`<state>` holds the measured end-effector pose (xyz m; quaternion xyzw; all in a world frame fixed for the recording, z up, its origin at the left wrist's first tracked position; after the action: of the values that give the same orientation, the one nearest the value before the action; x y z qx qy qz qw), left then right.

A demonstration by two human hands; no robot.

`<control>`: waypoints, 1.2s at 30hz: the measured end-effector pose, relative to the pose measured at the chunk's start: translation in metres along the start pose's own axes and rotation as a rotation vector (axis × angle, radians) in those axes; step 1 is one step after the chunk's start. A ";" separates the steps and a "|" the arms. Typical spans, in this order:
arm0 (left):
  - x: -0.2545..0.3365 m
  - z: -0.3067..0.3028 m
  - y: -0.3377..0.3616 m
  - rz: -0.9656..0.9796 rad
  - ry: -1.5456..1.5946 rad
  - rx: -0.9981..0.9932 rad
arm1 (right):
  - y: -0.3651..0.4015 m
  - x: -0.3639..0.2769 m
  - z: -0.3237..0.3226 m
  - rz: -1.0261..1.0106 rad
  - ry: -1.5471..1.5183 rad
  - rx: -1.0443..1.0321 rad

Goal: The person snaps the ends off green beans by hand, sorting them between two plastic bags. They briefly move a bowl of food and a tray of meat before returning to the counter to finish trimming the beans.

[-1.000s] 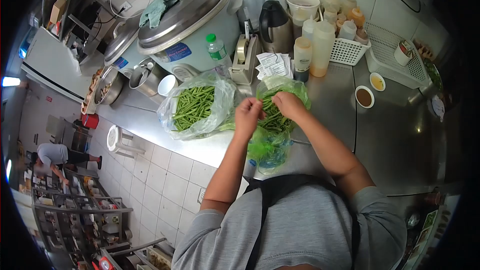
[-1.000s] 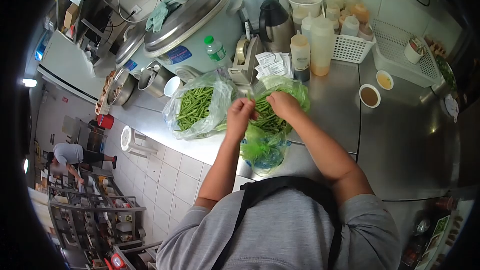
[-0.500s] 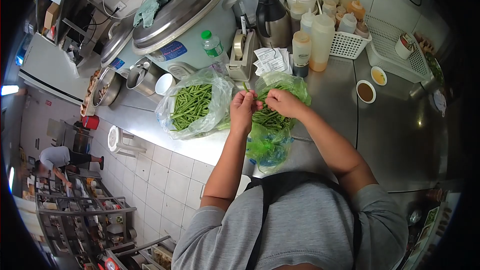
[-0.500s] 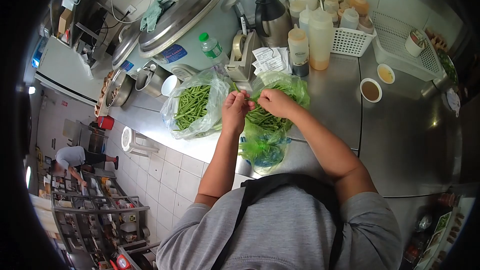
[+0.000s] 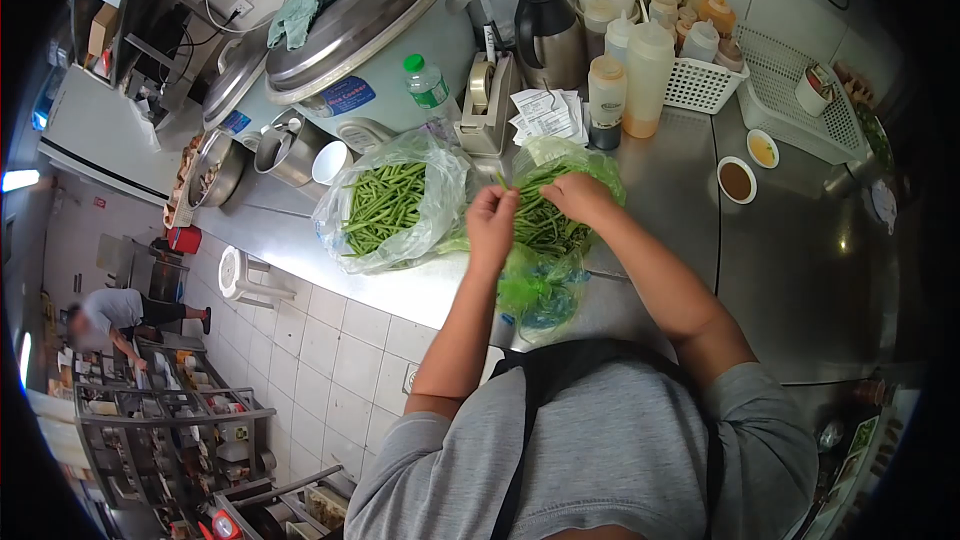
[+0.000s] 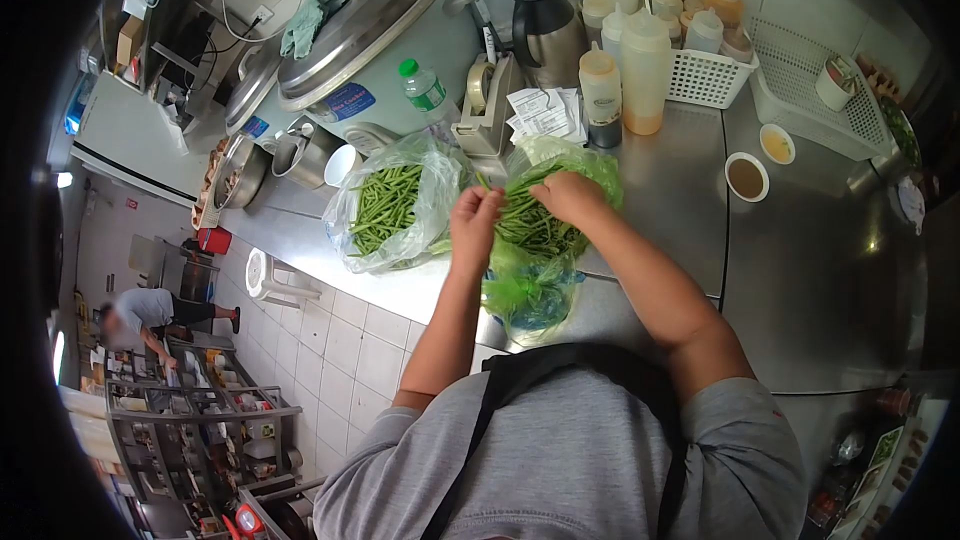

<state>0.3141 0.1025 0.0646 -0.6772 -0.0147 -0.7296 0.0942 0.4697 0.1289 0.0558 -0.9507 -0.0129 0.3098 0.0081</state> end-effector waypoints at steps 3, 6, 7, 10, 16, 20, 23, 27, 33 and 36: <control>0.003 -0.014 -0.012 -0.020 0.016 0.081 | -0.010 0.007 -0.005 -0.024 0.052 -0.009; 0.006 -0.011 -0.011 -0.149 0.213 0.078 | -0.019 0.017 0.007 -0.165 0.049 0.055; 0.004 -0.012 -0.012 -0.151 0.169 0.039 | -0.018 0.020 0.015 -0.233 0.095 0.096; -0.006 -0.013 -0.011 -0.180 0.047 -0.011 | -0.017 0.024 0.028 -0.275 0.172 0.125; -0.017 -0.007 -0.012 0.170 -0.501 -0.062 | -0.001 -0.001 0.007 -0.399 0.045 0.149; -0.020 0.004 -0.007 0.293 -0.688 -0.126 | 0.003 -0.012 -0.005 -0.463 -0.230 0.210; -0.019 0.007 -0.008 0.321 -0.695 -0.141 | 0.003 -0.007 -0.012 -0.352 -0.451 0.236; -0.026 0.005 -0.015 0.193 -0.535 -0.163 | -0.004 0.005 -0.012 -0.153 -0.884 0.166; -0.001 0.009 -0.007 0.054 -0.340 -0.172 | 0.001 -0.006 -0.026 -0.207 -0.746 0.200; 0.013 0.008 -0.006 0.112 -0.518 -0.169 | 0.005 -0.015 -0.032 -0.441 -0.438 0.380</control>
<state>0.3203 0.1084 0.0788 -0.8465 0.0603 -0.5243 0.0707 0.4769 0.1234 0.0901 -0.8175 -0.1614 0.4939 0.2485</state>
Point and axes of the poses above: each hand's wrist, its own y-axis away from the middle knuckle, its own z-axis out of the palm, x = y × z, the point moved 3 cm from there along -y, towards the middle knuckle, and after that the axes turned 9 degrees about x, right-handed, at the moved point
